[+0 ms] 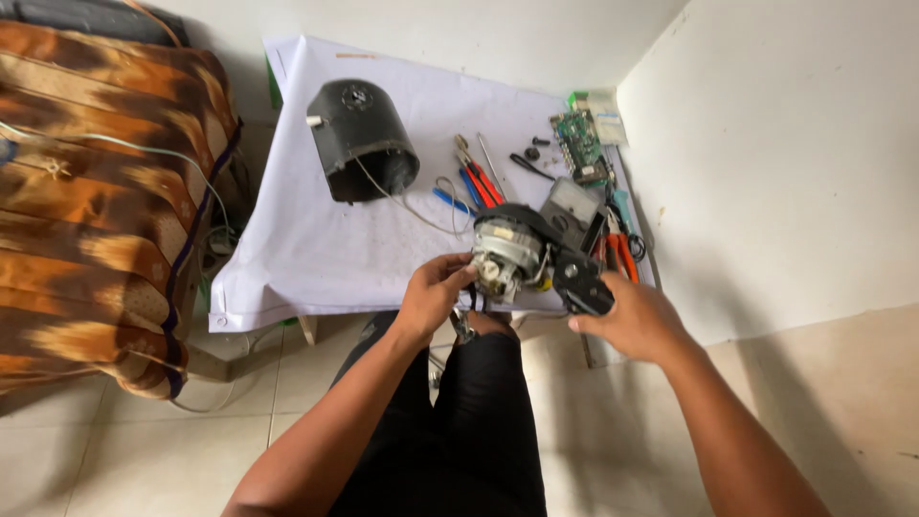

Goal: Disassembling an electric motor assembly using a screwdriver and hands for inspection and repair

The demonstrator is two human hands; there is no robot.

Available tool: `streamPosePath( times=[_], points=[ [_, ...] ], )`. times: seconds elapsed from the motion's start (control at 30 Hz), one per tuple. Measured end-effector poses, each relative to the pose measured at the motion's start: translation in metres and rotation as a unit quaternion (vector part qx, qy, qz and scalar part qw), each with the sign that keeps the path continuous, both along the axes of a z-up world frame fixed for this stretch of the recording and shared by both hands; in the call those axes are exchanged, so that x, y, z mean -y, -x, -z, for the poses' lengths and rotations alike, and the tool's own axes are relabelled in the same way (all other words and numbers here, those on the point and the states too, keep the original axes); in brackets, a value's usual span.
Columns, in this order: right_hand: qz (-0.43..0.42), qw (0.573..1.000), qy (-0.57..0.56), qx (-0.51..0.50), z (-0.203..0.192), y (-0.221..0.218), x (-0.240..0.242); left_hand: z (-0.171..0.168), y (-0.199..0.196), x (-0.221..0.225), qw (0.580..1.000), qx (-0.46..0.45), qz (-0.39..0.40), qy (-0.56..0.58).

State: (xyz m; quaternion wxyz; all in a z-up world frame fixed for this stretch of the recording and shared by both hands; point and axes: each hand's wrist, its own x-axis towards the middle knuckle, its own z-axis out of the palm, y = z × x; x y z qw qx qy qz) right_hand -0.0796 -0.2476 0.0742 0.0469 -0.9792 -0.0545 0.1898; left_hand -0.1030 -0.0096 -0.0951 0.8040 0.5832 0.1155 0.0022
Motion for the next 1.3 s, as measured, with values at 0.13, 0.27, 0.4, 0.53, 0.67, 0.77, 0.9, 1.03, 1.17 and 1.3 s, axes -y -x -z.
streamPosePath(
  times=[0.13,0.27,0.4,0.53,0.67,0.77,0.9,1.03,1.17,1.3],
  points=[
    [0.086,0.97,-0.226,0.018,0.061,0.012,0.037,-0.035,0.009,-0.021,1.0,-0.003,-0.009,-0.012],
    [0.08,0.803,-0.591,0.01,0.133,0.042,0.029,-0.082,0.02,-0.042,0.985,0.114,-0.019,-0.124],
    [0.077,0.634,-0.767,-0.057,0.2,0.049,-0.002,-0.109,0.012,-0.064,0.953,0.2,-0.126,-0.187],
    [0.092,0.578,-0.802,-0.122,0.212,0.051,-0.018,-0.058,-0.006,-0.083,0.944,0.217,-0.186,-0.168],
    [0.09,0.585,-0.789,-0.163,0.222,0.035,-0.016,0.002,-0.006,-0.081,0.991,0.107,-0.072,-0.019],
    [0.109,0.598,-0.774,-0.177,0.214,0.028,-0.011,0.026,0.002,-0.054,0.997,0.023,-0.057,0.04],
    [0.123,0.59,-0.775,-0.188,0.215,0.016,-0.011,0.036,0.004,-0.032,0.996,0.032,-0.076,0.022],
    [0.136,0.568,-0.787,-0.198,0.229,0.014,-0.01,0.031,-0.004,-0.023,0.999,0.003,-0.044,-0.004],
    [0.151,0.567,-0.784,-0.201,0.228,0.013,-0.011,0.023,-0.005,-0.013,0.998,-0.01,-0.047,0.029],
    [0.162,0.561,-0.784,-0.212,0.222,0.012,-0.013,0.028,0.0,0.0,0.986,0.012,-0.06,0.155]
  ],
)
